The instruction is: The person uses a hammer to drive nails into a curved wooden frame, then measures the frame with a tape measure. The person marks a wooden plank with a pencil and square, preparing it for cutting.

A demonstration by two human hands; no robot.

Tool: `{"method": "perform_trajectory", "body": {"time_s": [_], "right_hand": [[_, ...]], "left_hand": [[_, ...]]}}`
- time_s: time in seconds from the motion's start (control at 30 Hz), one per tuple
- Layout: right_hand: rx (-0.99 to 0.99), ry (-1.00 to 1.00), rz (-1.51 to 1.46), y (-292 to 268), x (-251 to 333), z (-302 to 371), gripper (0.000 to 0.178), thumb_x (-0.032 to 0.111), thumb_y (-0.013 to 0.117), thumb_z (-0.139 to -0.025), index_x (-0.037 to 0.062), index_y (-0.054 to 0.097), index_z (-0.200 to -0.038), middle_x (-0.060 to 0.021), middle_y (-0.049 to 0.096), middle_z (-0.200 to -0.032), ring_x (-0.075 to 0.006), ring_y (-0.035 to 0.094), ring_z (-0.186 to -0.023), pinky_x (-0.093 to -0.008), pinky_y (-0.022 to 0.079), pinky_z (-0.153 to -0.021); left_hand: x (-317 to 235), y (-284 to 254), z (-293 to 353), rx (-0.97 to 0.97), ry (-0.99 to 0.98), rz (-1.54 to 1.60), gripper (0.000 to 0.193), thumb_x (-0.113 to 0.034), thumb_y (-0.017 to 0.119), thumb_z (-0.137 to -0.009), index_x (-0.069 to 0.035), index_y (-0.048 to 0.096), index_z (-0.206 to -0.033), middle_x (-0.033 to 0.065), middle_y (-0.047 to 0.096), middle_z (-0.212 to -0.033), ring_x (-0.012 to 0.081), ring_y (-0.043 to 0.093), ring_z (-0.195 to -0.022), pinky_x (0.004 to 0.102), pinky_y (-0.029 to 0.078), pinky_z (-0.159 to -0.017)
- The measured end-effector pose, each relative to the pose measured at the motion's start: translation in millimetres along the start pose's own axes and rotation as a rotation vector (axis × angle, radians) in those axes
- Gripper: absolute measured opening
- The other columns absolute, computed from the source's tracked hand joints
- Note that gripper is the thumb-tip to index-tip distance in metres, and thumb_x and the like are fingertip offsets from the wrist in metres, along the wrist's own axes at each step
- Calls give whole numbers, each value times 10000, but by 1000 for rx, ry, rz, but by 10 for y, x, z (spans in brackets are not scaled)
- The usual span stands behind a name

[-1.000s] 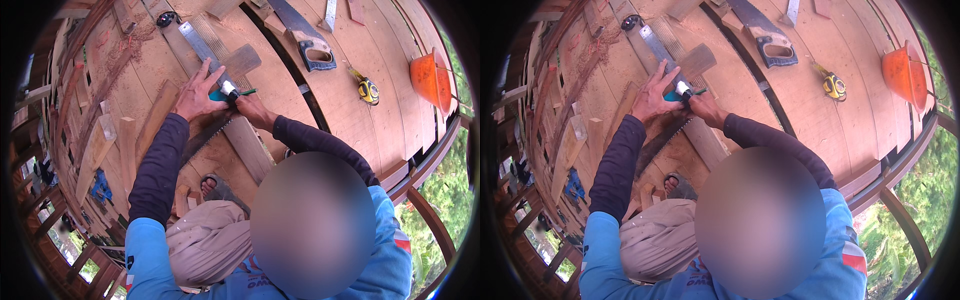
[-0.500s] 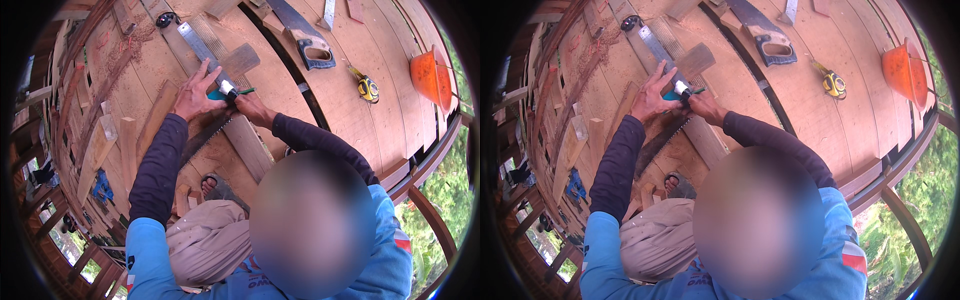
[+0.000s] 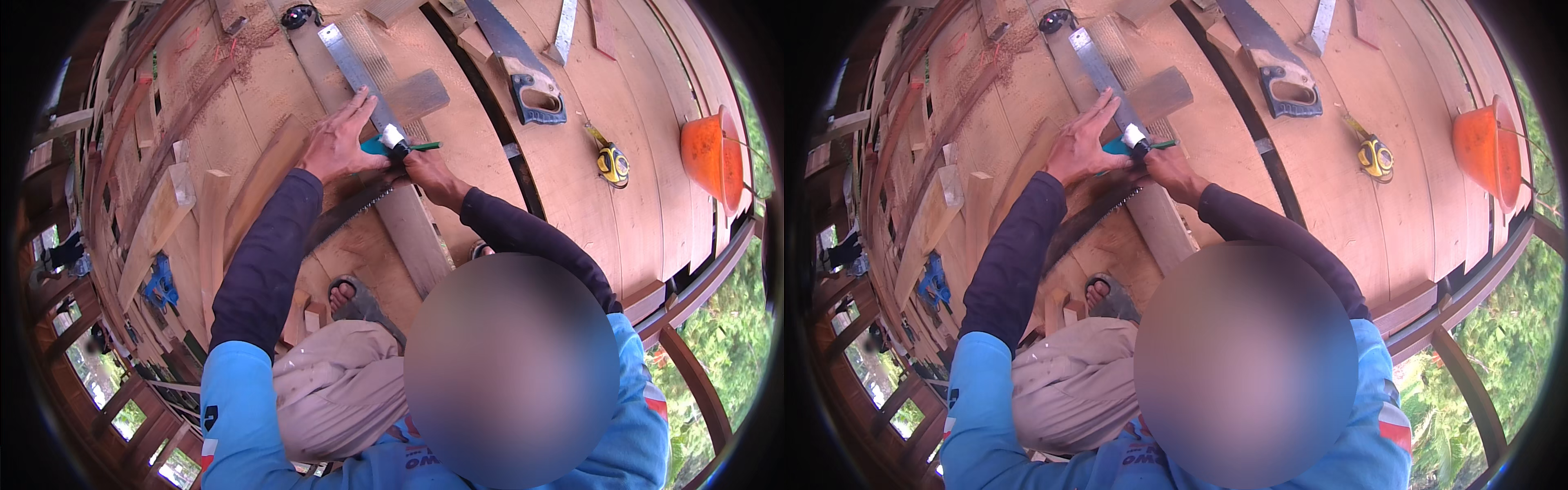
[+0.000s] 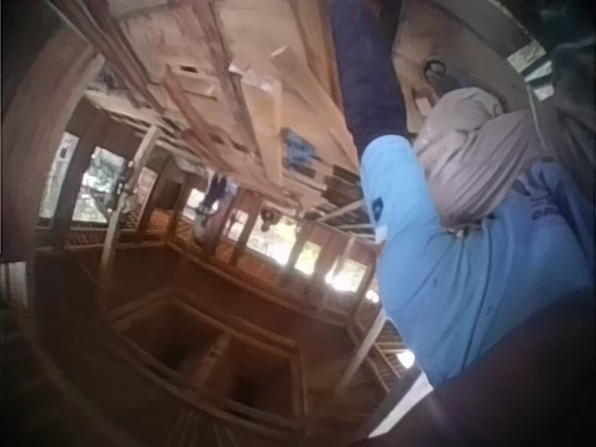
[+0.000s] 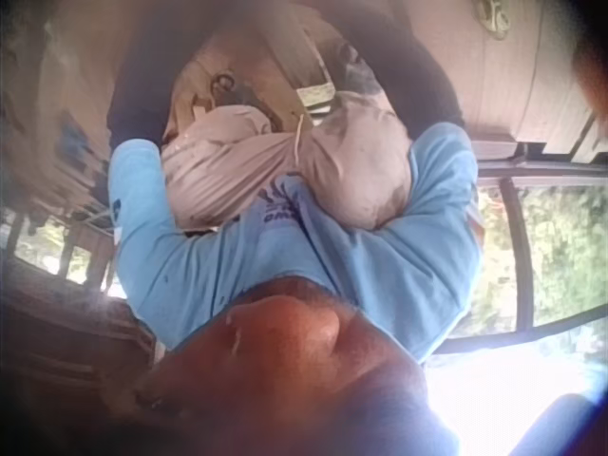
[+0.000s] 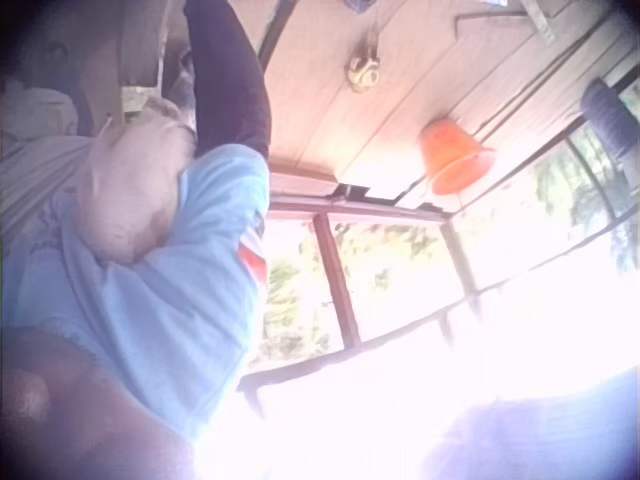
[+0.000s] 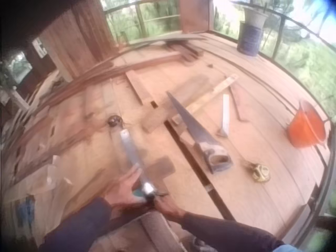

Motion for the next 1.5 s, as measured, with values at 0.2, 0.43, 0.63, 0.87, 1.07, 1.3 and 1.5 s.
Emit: {"method": "perform_trajectory", "body": {"time_s": [0.2, 0.43, 0.63, 0.87, 1.07, 1.3, 1.5], "right_hand": [[3, -36, -3, 47, 64, 60, 246, 164, 497, -1042, 19, 624, -1195, -115, 720, -999, -184, 713, -782, -331, 605, -696], [16, -132, 0, -227, 148, 381, 304, 222, 496, -1075, 3, 589, -1264, -129, 714, -1004, -192, 704, -784, -319, 583, -718], [-34, -359, 394, -377, 744, 495, 513, 403, 442, -1109, -10, 602, -1368, -85, 720, -1017, -114, 651, -744, -259, 530, -678], [-142, -547, 690, -269, 1197, -117, 293, 109, 529, -1026, -20, 649, -1259, -66, 722, -975, -121, 674, -838, -269, 537, -731], [-153, -632, 822, -94, 1372, -222, 309, 147, 591, -904, -9, 685, -1153, -192, 739, -852, -337, 740, -801, -418, 561, -710], [-102, -642, 885, -7, 1378, -328, 328, 86, 553, -912, -61, 658, -1185, -192, 733, -870, -281, 743, -801, -386, 595, -704], [-82, -724, 981, 30, 1391, -332, 349, 52, 547, -914, -105, 632, -1214, -198, 733, -877, -266, 760, -791, -372, 621, -713]], "left_hand": [[34, 15, 19, -7, 5, -6, 1070, -483, 908, -661, 13, 464, -1499, 213, 389, -1611, 352, 463, -1435, 450, 436, -1145], [18, 12, 18, 12, 15, -7, 1083, -512, 910, -651, 30, 477, -1482, 246, 402, -1592, 368, 467, -1430, 460, 436, -1143], [26, 3, 20, 26, -6, -1, 1111, -535, 912, -643, 28, 468, -1491, 246, 387, -1602, 379, 448, -1444, 474, 426, -1152], [41, 30, 28, 26, -29, -55, 1098, -492, 899, -636, 1, 461, -1514, 163, 383, -1631, 365, 499, -1406, 453, 445, -1144], [31, 17, 22, 22, -21, -38, 1085, -486, 894, -638, 27, 470, -1495, 205, 393, -1614, 372, 484, -1417, 462, 435, -1146], [33, 26, 13, 5, -2, -42, 1095, -511, 893, -637, 39, 476, -1486, 219, 402, -1604, 369, 502, -1401, 455, 443, -1137], [21, 22, 9, 4, -7, -79, 1094, -517, 885, -640, 34, 475, -1491, 207, 417, -1599, 362, 514, -1392, 441, 453, -1132]]}}
Point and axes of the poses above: each hand's wrist, its own z-axis away from the middle knuckle, its own y-axis out of the palm, x = y × z, the point moved 8 cm from there along -z, towards the middle knuckle
